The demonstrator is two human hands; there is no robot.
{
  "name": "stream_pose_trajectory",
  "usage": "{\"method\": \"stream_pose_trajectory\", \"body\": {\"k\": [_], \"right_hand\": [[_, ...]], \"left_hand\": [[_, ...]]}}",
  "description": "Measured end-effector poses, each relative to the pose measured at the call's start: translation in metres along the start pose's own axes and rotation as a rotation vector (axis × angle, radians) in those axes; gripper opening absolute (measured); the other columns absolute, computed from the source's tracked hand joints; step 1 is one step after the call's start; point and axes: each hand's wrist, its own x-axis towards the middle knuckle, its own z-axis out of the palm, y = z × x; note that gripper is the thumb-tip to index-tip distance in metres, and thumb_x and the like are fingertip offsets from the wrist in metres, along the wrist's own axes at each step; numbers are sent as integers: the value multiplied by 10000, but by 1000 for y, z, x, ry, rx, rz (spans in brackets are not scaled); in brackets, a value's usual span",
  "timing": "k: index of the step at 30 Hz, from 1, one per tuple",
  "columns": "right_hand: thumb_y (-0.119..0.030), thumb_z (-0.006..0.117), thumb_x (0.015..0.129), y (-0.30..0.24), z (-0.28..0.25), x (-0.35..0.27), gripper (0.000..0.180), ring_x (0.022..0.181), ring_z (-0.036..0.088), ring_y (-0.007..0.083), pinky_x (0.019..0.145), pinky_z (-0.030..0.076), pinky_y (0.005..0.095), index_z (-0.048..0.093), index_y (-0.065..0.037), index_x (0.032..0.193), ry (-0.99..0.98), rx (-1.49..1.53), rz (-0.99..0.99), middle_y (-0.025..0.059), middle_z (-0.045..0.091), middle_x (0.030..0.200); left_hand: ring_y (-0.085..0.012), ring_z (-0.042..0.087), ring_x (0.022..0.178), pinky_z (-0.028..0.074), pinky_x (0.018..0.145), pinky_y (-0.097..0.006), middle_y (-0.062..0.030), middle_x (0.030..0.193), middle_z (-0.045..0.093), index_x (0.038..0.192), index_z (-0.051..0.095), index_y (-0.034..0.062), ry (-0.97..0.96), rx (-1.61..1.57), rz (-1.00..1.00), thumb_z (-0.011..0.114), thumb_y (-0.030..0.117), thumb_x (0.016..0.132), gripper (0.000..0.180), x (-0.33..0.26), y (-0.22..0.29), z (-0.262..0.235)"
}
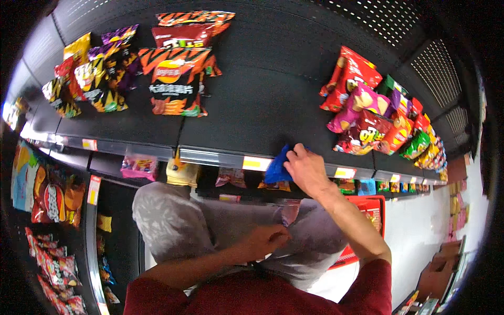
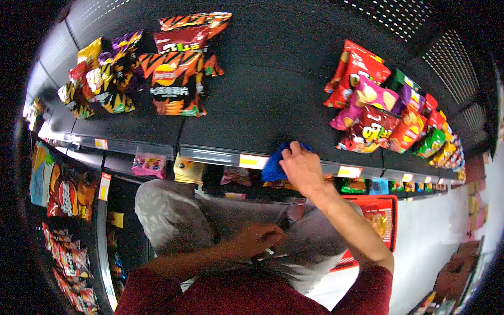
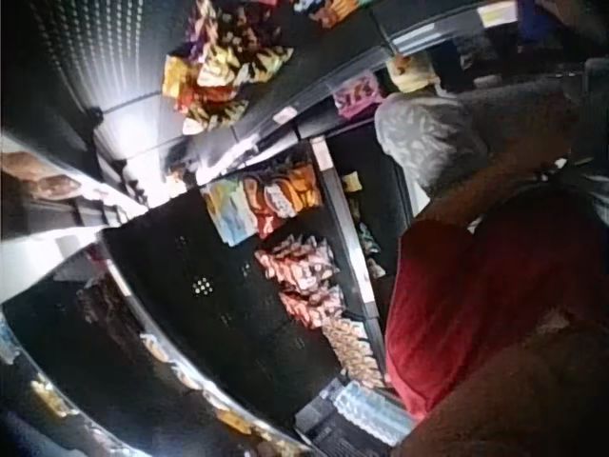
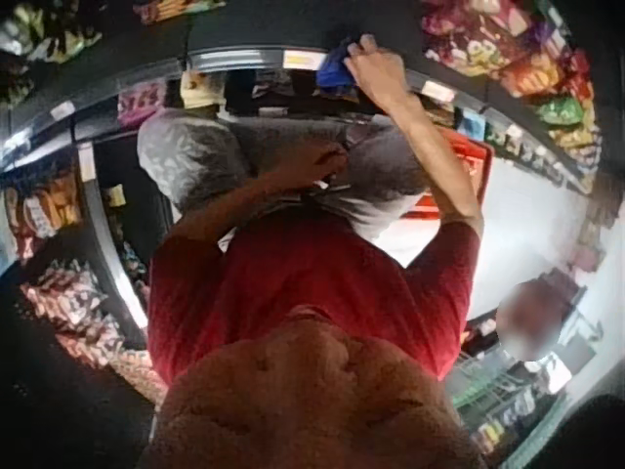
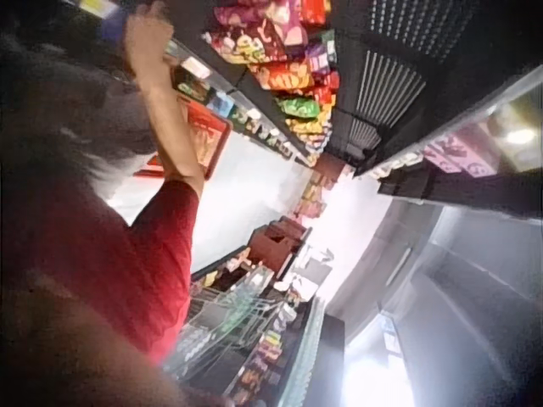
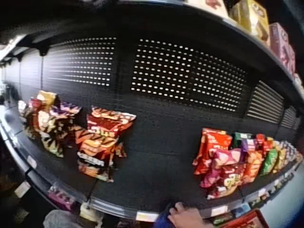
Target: The person arranges snack bags on a store shelf, taking them from a red basket and placing them in rows. The person also wipes the shelf surface with a blue cloth between restocking actions.
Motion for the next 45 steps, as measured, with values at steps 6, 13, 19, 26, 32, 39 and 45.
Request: {"method": "stream_pose_trajectory", "body": {"k": [6,13,19,26,32,39,45], "right_hand": [[-283,700,854,-86,14,63,245,845,651,267,704,548,386,616,-58,904,136,76,-122,113,544,943],[-274,691,851,-164,25,120,255,919,621,275,772,523,402,631,-41,938,168,188,-170,114,549,950],[-230,686,846,-202,30,144,235,937,614,275,793,512,405,673,-48,993,263,358,-162,102,569,993],[-148,673,869,-177,30,116,160,862,649,242,747,516,330,675,-10,951,405,1117,-18,139,646,1030],[-218,545,993,-91,5,64,202,947,653,179,854,552,369,627,-74,1108,623,2110,498,51,676,1052],[-41,483,884,-38,-60,85,226,1119,603,197,968,463,344,639,-34,1049,684,1094,10,100,652,1247],[-34,535,854,-56,17,85,275,1270,509,353,1096,349,445,695,-118,1061,87,758,-242,97,574,1390]], "left_hand": [[-252,673,856,516,788,-386,-127,942,704,1068,642,49,0,-15,-13,568,222,974,211,-12,1,-2],[-322,662,922,517,826,-435,-175,996,673,1097,623,21,11,-40,193,557,237,980,254,-17,-34,2],[-354,660,1016,500,878,-439,-212,1084,679,1154,623,28,96,-4,242,596,194,930,280,-18,-52,4],[-380,655,1008,496,870,-454,-222,1076,677,1134,634,23,76,23,289,594,188,927,267,-13,-74,9],[-268,664,862,521,779,-400,-137,964,694,1098,641,49,-10,6,120,569,247,976,244,-16,-65,10],[-208,658,763,526,723,-381,-83,919,695,1083,651,70,-5,72,180,537,352,1006,314,-13,-72,13],[-187,648,711,536,676,-359,-81,912,691,1125,638,88,-71,13,9,529,339,1010,297,-14,-55,2]]}}
